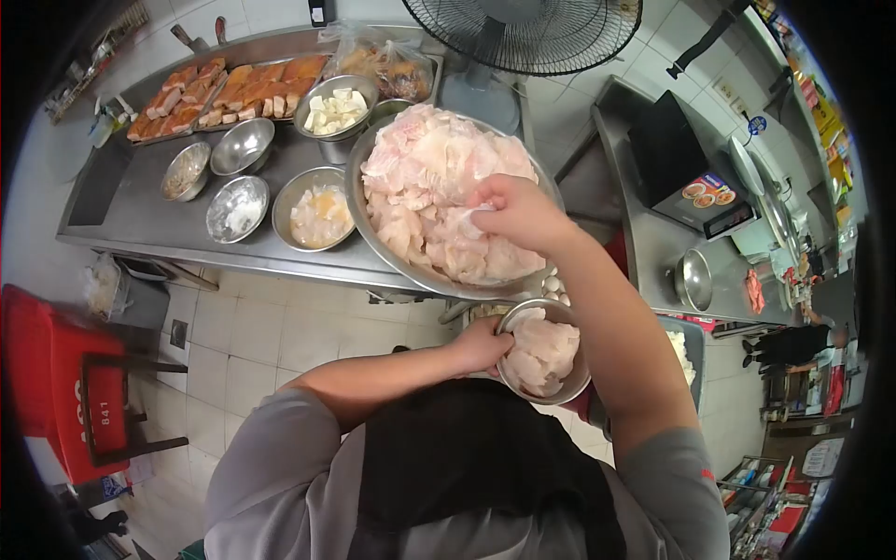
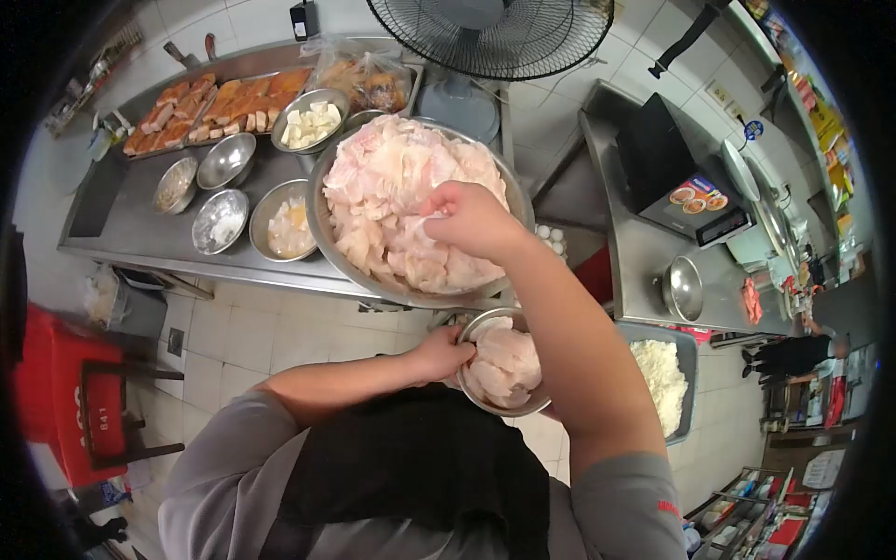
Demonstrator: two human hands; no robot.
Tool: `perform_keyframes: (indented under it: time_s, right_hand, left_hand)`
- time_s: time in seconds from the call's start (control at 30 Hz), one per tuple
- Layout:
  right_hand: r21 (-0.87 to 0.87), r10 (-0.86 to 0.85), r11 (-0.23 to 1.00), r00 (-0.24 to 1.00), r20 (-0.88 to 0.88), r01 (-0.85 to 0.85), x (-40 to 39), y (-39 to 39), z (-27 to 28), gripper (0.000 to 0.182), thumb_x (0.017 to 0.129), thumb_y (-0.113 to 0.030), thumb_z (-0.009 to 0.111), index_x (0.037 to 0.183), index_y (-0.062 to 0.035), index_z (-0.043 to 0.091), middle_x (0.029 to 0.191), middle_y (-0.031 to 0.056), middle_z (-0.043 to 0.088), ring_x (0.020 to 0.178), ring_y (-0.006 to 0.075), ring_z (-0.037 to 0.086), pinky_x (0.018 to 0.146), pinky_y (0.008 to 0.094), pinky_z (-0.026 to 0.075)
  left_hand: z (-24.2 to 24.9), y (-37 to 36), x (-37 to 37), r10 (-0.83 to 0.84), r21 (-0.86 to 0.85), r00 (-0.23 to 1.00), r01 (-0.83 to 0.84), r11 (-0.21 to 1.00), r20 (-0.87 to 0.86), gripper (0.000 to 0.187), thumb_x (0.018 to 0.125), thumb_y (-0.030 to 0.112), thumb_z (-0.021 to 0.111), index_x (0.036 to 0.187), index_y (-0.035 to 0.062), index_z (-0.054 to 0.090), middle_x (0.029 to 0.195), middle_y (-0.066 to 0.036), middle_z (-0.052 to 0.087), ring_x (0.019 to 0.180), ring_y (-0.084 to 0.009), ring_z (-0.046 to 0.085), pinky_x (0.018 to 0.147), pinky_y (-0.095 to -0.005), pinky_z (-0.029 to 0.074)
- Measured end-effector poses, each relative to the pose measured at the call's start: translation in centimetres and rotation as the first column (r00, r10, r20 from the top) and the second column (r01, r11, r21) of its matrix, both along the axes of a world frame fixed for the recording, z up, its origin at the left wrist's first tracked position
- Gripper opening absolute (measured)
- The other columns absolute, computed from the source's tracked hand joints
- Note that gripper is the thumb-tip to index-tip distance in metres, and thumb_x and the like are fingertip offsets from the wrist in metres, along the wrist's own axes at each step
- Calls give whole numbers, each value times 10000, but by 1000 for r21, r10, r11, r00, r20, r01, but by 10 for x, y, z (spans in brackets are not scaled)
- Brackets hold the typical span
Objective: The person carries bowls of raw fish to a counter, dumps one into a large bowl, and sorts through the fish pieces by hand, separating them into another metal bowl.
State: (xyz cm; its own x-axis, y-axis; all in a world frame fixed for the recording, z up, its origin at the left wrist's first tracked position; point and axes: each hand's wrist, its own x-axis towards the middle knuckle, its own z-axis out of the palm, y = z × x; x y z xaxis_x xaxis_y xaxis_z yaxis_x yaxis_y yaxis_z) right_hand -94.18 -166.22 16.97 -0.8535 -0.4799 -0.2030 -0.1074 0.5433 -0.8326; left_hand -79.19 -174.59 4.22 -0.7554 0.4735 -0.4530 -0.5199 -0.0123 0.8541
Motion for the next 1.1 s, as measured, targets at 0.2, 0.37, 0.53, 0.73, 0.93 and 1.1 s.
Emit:
perform_keyframes:
  time_s: [0.2,0.37,0.53,0.73,0.93,1.1]
  right_hand:
    - [-288,30,956,954,298,60,15,47,45,165,841,-100,652,999,-56,626,836,-26,618,718,48,568,568,209,447]
    - [-145,76,988,981,179,-50,75,119,59,153,857,-79,649,1005,-43,638,848,-15,622,718,67,564,615,221,461]
    - [312,-266,909,961,-77,276,166,211,11,270,880,-156,662,1104,-7,643,883,88,666,723,153,616,664,287,496]
    - [-102,-455,680,526,719,726,272,241,-119,423,943,-248,570,1267,17,509,977,144,672,712,210,670,542,290,540]
    - [93,-532,527,242,811,845,360,247,-283,326,899,-185,538,1124,48,580,855,105,655,609,153,611,475,260,499]
    - [194,-529,460,91,844,867,430,268,-365,315,916,-203,532,1114,36,591,857,82,654,621,138,601,481,246,497]
  left_hand:
    - [3,2,-13,-8,-62,999,5,998,-52,362,873,170,535,1172,-31,567,880,-113,653,678,-194,646,543,-334,559]
    - [-10,15,-11,76,19,997,-76,997,-7,358,868,123,512,1193,-14,570,911,-110,658,709,-195,649,541,-331,542]
    - [-36,31,-8,12,7,999,-12,1000,-30,377,857,65,499,1219,-14,567,1044,-101,649,901,-181,619,799,-313,513]
    - [-98,65,17,-121,-56,992,119,991,-36,449,852,27,501,1300,6,523,1166,-77,627,1059,-169,582,954,-315,459]
    - [-165,92,69,-566,-136,822,555,821,-63,577,921,137,559,1452,20,366,1331,-147,555,1256,-212,507,1066,-342,388]
    - [-242,78,57,-603,-276,733,678,681,315,445,943,193,590,1335,1,509,1113,-106,659,1007,-177,621,901,-309,485]
